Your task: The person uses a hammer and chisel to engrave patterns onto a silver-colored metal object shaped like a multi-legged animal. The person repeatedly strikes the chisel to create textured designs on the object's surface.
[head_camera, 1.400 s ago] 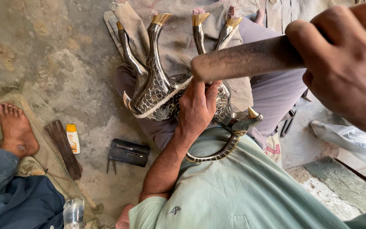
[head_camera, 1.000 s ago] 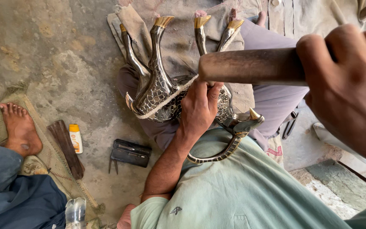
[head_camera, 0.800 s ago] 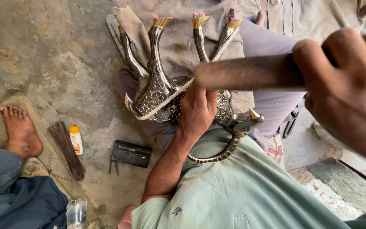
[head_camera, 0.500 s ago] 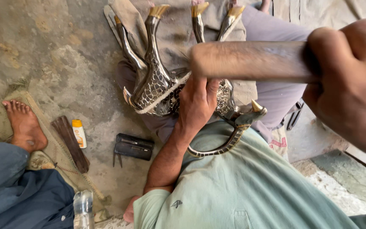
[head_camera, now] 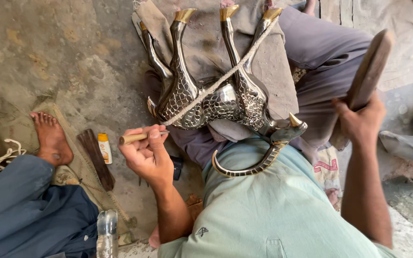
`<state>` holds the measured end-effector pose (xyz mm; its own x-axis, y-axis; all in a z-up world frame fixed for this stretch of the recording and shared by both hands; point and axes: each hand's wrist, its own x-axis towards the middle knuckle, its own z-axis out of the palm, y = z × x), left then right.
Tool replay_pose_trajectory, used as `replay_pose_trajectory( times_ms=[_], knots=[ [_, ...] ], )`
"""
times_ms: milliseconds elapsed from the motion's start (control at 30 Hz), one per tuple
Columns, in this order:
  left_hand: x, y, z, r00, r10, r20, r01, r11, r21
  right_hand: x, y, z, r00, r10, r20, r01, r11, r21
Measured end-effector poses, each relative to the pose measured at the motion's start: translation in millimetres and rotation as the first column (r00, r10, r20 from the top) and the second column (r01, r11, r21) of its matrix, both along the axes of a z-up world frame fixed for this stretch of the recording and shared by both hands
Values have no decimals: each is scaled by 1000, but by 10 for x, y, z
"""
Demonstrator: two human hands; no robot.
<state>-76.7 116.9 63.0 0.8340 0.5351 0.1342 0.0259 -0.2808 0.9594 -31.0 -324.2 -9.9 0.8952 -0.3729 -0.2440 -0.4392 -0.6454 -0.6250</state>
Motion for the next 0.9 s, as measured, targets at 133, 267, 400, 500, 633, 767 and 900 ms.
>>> replay_pose_trajectory(
  times_ms=[133,267,400,500,633,767,900],
  knots=[
    [-86,-157,-57,998,-20,66,34,978,-205,-111,4,-381,994,6,113,0,998,-58],
    [-147,-270,-1,992,-99,79,108,988,-114,-23,11,-367,997,8,73,3,987,-160],
    [-214,-238,60,992,-85,95,88,996,-20,-23,119,-226,988,93,122,-67,976,-207],
    [-286,-176,37,998,-22,65,20,999,26,-114,162,-136,987,81,141,-54,982,-181],
    [-433,-148,32,999,10,37,-12,998,69,-169,198,-65,987,79,139,-56,986,-156],
    [-528,-167,62,999,0,-33,1,999,41,-182,194,-81,986,94,138,-67,980,-186],
    [-515,-213,74,998,-36,-53,37,999,11,-189,157,-129,985,93,142,-65,980,-188]
  ],
)
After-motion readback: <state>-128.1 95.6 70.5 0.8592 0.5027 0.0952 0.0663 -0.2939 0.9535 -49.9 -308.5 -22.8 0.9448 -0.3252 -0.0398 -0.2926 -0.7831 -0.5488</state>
